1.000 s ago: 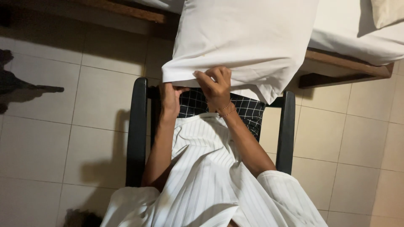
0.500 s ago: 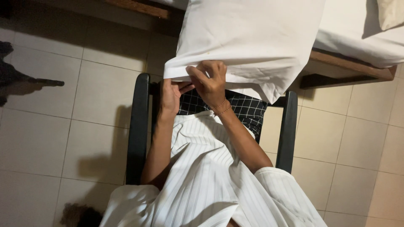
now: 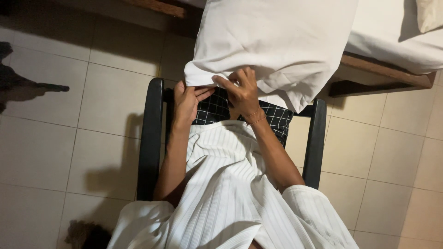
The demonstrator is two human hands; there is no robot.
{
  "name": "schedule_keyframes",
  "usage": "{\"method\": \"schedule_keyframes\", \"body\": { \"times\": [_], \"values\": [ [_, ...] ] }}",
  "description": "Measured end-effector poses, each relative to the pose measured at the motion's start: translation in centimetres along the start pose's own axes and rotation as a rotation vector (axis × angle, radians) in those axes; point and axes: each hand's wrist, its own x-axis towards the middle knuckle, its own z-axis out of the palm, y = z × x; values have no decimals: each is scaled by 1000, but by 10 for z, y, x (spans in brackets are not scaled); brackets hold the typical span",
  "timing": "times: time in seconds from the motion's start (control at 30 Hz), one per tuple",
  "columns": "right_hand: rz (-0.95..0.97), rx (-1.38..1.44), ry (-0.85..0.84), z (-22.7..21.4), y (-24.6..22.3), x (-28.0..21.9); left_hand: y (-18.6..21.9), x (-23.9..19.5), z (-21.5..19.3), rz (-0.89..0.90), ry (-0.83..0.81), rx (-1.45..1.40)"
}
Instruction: Putting a white pillowcase onto a pillow while sitting in a chair.
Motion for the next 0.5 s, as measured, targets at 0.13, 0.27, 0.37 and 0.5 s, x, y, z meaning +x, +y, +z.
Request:
{"method": "schedule_keyframes", "body": {
  "times": [0.13,0.27,0.37,0.5],
  "values": [
    [-3,15,-8,-5,-9,-2,2,-1,-2,1,-43,-3],
    [3,17,-4,-1,-11,-2,2,-1,-4,-28,-23,-34],
    [4,23,1,0,-15,-1,2,-2,-7,-30,-3,-39],
    [6,4,13,3,-17,-1,0,-2,-11,-26,-19,-57]
  ]
}}
